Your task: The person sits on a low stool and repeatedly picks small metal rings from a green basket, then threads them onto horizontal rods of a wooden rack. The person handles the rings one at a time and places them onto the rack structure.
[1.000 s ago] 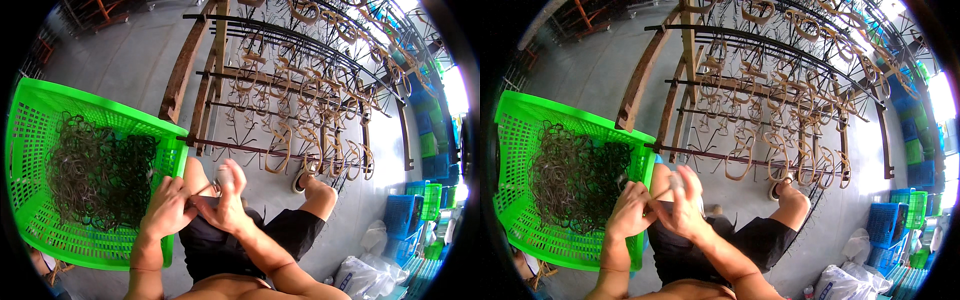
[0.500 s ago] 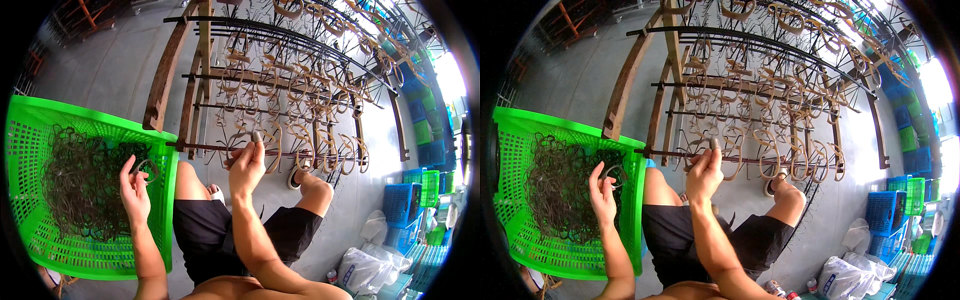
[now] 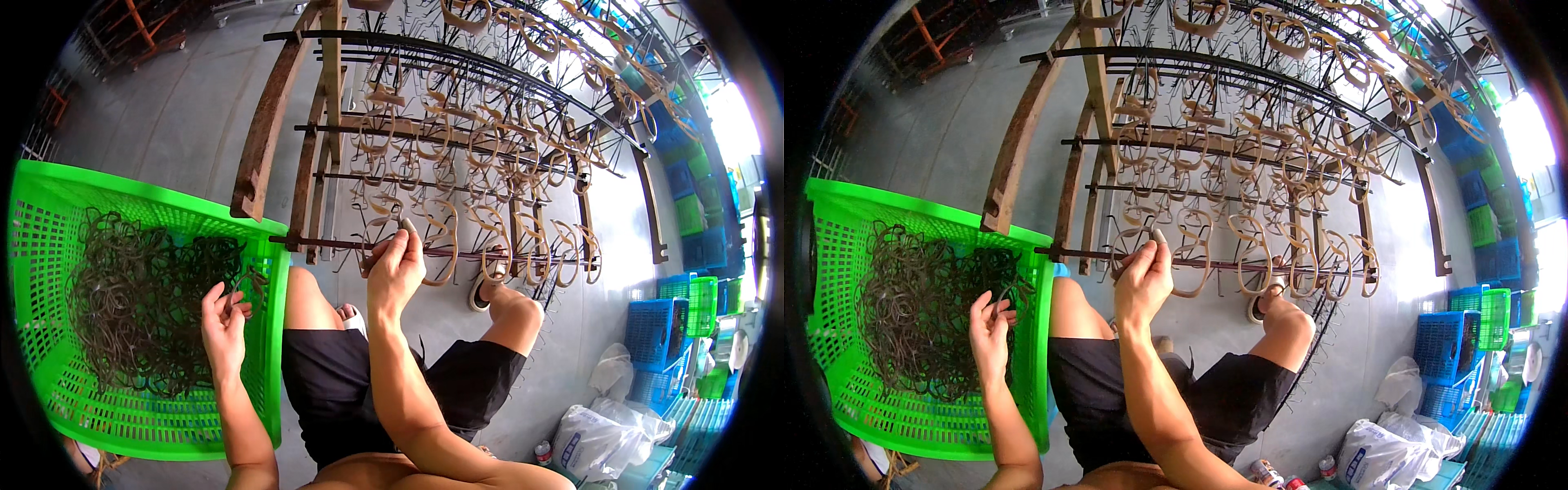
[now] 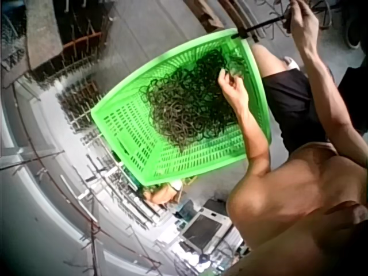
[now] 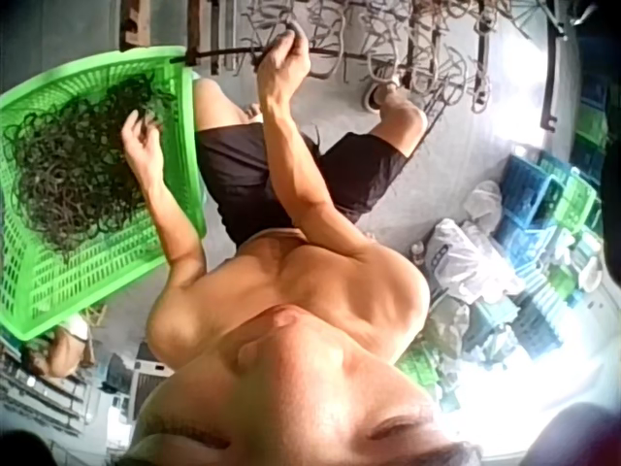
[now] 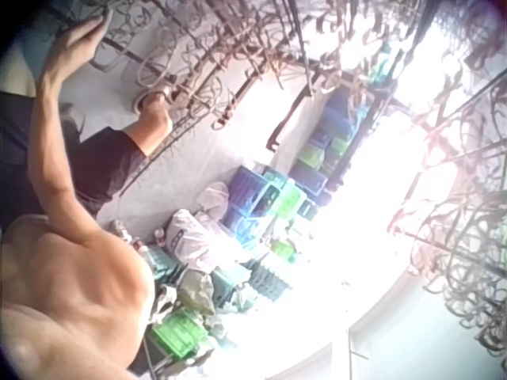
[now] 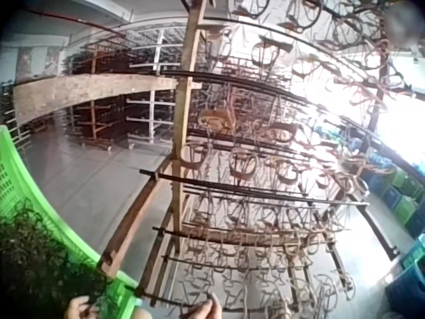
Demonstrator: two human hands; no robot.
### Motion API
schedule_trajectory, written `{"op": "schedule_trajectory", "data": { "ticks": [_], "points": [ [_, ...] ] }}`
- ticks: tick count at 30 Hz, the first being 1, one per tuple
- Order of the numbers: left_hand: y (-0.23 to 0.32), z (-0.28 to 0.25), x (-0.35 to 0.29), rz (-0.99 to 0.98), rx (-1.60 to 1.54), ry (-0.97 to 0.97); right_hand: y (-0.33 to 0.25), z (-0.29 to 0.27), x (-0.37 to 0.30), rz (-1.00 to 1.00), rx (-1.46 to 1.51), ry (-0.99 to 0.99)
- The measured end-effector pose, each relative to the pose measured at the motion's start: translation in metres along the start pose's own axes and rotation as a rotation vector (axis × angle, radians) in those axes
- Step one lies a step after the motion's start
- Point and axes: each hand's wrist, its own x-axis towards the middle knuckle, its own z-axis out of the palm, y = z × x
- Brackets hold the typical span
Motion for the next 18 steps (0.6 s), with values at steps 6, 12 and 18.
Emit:
{"op": "schedule_trajectory", "data": {
  "ticks": [6,12,18],
  "points": [
    [0.002,0.004,0.000,0.007,0.006,-0.020,0.003,0.000,0.003,-0.018,-0.041,0.004],
    [-0.001,0.006,-0.001,0.020,0.026,-0.033,0.009,0.009,-0.003,-0.057,0.041,0.038],
    [-0.004,0.005,-0.002,0.037,0.029,-0.045,0.016,0.012,-0.004,-0.088,0.073,0.091]
  ]
}}
